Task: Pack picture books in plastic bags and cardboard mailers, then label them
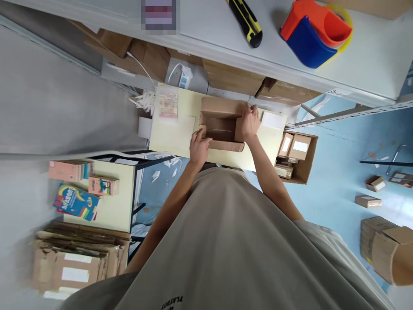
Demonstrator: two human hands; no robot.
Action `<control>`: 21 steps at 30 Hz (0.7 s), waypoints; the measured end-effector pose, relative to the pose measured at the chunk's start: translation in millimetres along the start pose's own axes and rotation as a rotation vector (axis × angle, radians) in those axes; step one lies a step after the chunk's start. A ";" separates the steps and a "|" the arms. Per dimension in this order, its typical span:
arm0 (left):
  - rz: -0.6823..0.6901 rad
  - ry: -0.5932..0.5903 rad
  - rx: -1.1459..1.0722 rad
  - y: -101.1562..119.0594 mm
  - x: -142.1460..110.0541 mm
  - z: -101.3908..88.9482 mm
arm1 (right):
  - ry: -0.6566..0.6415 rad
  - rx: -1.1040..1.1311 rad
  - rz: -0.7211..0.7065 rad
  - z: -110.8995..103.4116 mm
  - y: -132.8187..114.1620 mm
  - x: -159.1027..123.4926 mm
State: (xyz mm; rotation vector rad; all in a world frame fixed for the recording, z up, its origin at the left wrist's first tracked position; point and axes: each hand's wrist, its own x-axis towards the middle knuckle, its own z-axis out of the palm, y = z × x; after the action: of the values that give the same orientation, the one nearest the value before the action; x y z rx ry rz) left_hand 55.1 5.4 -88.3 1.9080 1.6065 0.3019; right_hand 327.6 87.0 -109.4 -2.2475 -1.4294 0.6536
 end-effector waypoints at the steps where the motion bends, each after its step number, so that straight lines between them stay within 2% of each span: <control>1: 0.009 0.009 -0.014 0.1 0.8 2.6 | -0.009 -0.019 -0.021 2.8 -4.9 -9.2; 4: 0.015 0.041 -0.064 3.2 4.0 11.9 | -0.014 0.000 -0.072 13.0 -18.7 -38.3; 7: -0.049 0.052 -0.051 11.5 13.2 19.3 | -0.037 0.056 -0.025 20.0 -30.5 -58.7; 9: -0.116 0.054 -0.014 18.8 23.6 22.0 | -0.047 0.069 0.009 20.0 -36.2 -64.3; 12: -0.187 0.104 -0.005 28.7 41.6 22.5 | -0.042 0.051 -0.015 12.5 -37.9 -65.6; 15: -0.219 0.124 0.005 33.7 54.6 17.1 | -0.082 0.057 -0.072 -2.1 -27.6 -66.7; 18: -0.221 0.028 0.099 31.3 56.9 5.7 | -0.075 0.112 -0.098 -19.1 -4.6 -72.1; 21: -0.147 -0.009 0.145 21.3 50.6 -5.4 | -0.021 0.160 -0.011 -33.3 24.8 -81.1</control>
State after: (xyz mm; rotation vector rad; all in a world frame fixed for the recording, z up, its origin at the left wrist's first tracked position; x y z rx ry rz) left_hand 81.2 53.6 -82.3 1.8810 1.7946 0.1183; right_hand 335.0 0.4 -82.2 -2.1141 -1.3471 0.7620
